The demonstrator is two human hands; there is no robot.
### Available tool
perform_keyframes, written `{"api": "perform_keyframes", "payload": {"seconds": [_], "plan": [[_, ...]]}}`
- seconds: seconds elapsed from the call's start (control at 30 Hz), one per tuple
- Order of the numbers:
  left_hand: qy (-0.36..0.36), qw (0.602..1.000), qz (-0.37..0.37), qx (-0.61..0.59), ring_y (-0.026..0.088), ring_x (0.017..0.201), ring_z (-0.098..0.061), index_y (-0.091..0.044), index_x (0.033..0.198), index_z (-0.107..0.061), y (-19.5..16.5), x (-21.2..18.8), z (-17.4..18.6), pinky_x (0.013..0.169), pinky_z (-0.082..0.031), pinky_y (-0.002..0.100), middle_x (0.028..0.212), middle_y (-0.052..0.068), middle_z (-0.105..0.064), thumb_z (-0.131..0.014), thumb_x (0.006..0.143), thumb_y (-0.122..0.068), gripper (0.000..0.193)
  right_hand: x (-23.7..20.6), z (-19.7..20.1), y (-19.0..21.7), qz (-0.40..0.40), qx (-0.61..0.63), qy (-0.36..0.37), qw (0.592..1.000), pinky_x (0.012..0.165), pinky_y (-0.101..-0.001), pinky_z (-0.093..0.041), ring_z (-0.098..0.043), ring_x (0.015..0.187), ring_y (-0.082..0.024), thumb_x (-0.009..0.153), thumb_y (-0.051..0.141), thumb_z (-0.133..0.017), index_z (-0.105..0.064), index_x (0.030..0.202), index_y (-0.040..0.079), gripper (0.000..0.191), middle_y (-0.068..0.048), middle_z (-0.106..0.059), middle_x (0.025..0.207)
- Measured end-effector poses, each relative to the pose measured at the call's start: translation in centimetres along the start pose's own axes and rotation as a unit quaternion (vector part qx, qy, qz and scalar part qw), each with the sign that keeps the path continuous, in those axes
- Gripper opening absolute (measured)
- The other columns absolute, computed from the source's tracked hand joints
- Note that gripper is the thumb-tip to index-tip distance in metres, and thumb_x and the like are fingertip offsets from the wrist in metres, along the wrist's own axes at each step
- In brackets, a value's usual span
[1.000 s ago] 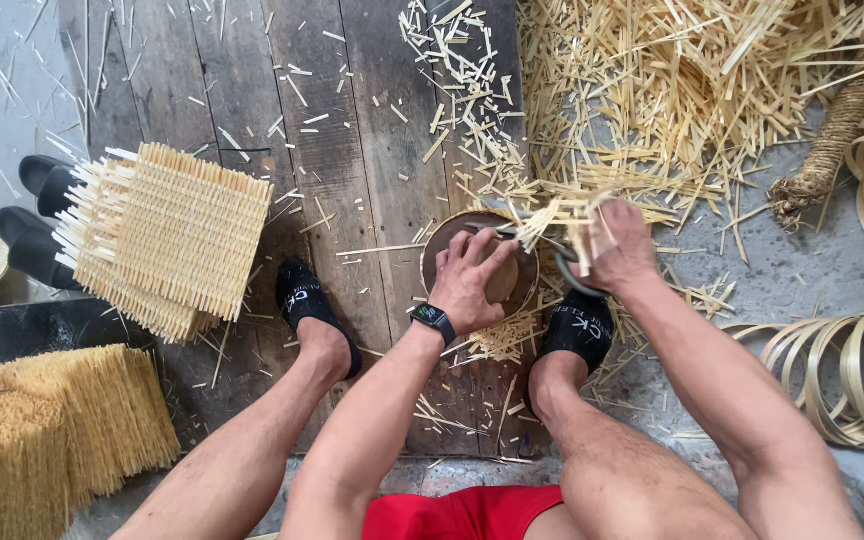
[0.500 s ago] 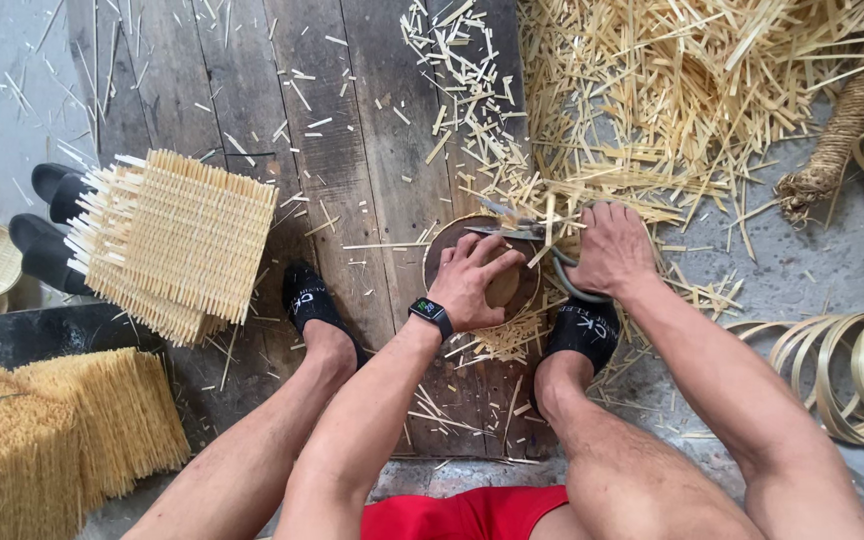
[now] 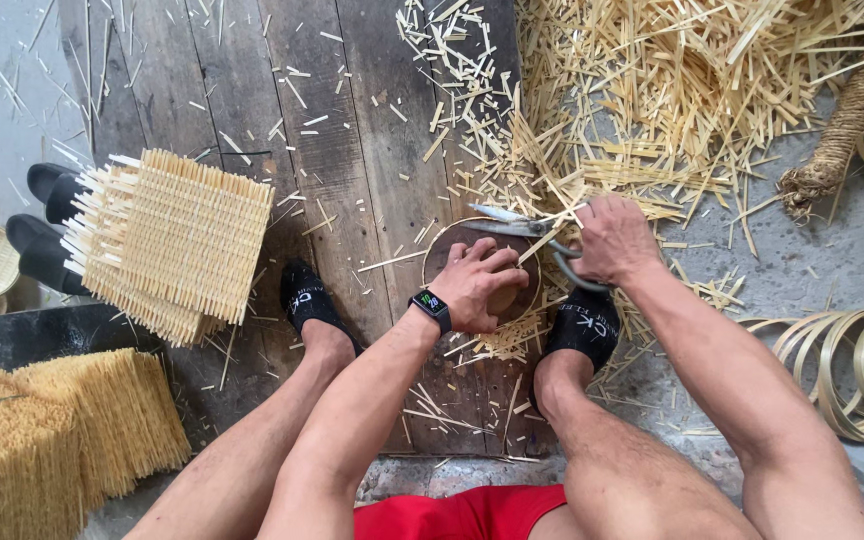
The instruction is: The person sits on the floor and repeatedly trims the edges of woven bamboo mats using shears. They place a circular wooden template over the mat, cut around it, and then remove the template to reveal a circular basket. The process is repeated for multiple mats.
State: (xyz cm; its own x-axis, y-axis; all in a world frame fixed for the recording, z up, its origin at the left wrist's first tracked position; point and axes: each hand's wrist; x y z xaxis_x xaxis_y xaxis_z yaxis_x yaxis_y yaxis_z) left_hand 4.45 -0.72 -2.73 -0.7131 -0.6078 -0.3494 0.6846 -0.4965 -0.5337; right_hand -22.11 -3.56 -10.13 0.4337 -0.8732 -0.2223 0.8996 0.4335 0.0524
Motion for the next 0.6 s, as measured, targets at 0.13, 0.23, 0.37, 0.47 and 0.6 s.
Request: {"api": "perform_keyframes", "payload": {"seconds": [0.13, 0.23, 0.37, 0.47, 0.6], "plan": [[-0.01, 0.999, -0.019, -0.032, 0.027, 0.13, -0.046, -0.029, 0.113, -0.069, 0.1, 0.1, 0.5, 0.103, -0.036, 0.053, 0.128, -0.003, -0.057, -0.087, 0.046, -0.029, 0.069, -0.2, -0.1, -2.2, 0.022, 0.016, 0.089, 0.996, 0.06, -0.0338, -0.053, -0.058, 0.067, -0.018, 0.096, 0.046, -0.063, -0.066, 0.083, 0.008, 0.04, -0.006, -0.058, 0.075], [0.009, 0.999, 0.01, -0.048, 0.026, 0.129, -0.048, -0.029, 0.112, -0.07, -0.3, 0.2, 0.6, 0.102, -0.036, 0.051, 0.127, -0.003, -0.059, -0.085, 0.049, -0.028, 0.065, -0.2, -0.2, -5.1, -0.081, 0.065, 0.16, 0.982, 0.049, -0.0382, -0.052, -0.057, 0.057, -0.019, 0.096, 0.045, -0.061, -0.066, 0.082, 0.01, 0.038, -0.006, -0.057, 0.071], [-0.142, 0.974, 0.157, -0.078, 0.029, 0.129, -0.046, -0.028, 0.114, -0.073, -1.4, 0.1, -0.4, 0.103, -0.034, 0.051, 0.129, 0.001, -0.06, -0.086, 0.055, -0.029, 0.06, -1.2, -1.0, -8.6, -0.253, 0.051, 0.096, 0.961, 0.077, -0.0389, -0.052, -0.06, 0.086, -0.024, 0.087, 0.059, -0.072, -0.063, 0.099, 0.003, 0.057, -0.014, -0.061, 0.094], [-0.249, 0.892, 0.337, -0.17, 0.033, 0.119, -0.049, -0.015, 0.137, -0.057, -0.8, 0.0, -2.3, 0.1, -0.042, 0.049, 0.132, 0.009, -0.056, -0.085, 0.065, -0.043, 0.082, -2.3, -2.2, -9.2, -0.296, 0.017, 0.02, 0.955, 0.092, -0.0464, -0.048, -0.054, 0.106, -0.035, 0.066, 0.051, -0.084, -0.059, 0.119, -0.009, 0.084, -0.026, -0.055, 0.11], [-0.377, 0.81, 0.365, -0.262, 0.03, 0.117, -0.06, -0.011, 0.137, -0.057, 4.6, 0.2, -4.0, 0.103, -0.05, 0.046, 0.125, 0.012, -0.062, -0.068, 0.09, -0.049, 0.062, -4.0, -2.8, -5.1, -0.29, 0.229, 0.056, 0.928, 0.103, -0.0459, -0.049, -0.059, 0.116, -0.031, 0.088, 0.036, -0.081, -0.063, 0.133, -0.002, 0.061, -0.023, -0.06, 0.125]]}}
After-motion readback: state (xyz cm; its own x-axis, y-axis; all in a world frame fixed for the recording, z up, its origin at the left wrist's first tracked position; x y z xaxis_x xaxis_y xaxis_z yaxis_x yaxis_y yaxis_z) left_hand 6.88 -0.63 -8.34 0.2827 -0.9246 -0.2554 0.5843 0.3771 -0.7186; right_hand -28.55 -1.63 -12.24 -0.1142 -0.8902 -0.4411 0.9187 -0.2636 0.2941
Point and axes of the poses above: each hand's wrist, its own x-axis towards the middle knuckle, its own z-axis out of the back of the hand, y = z × x
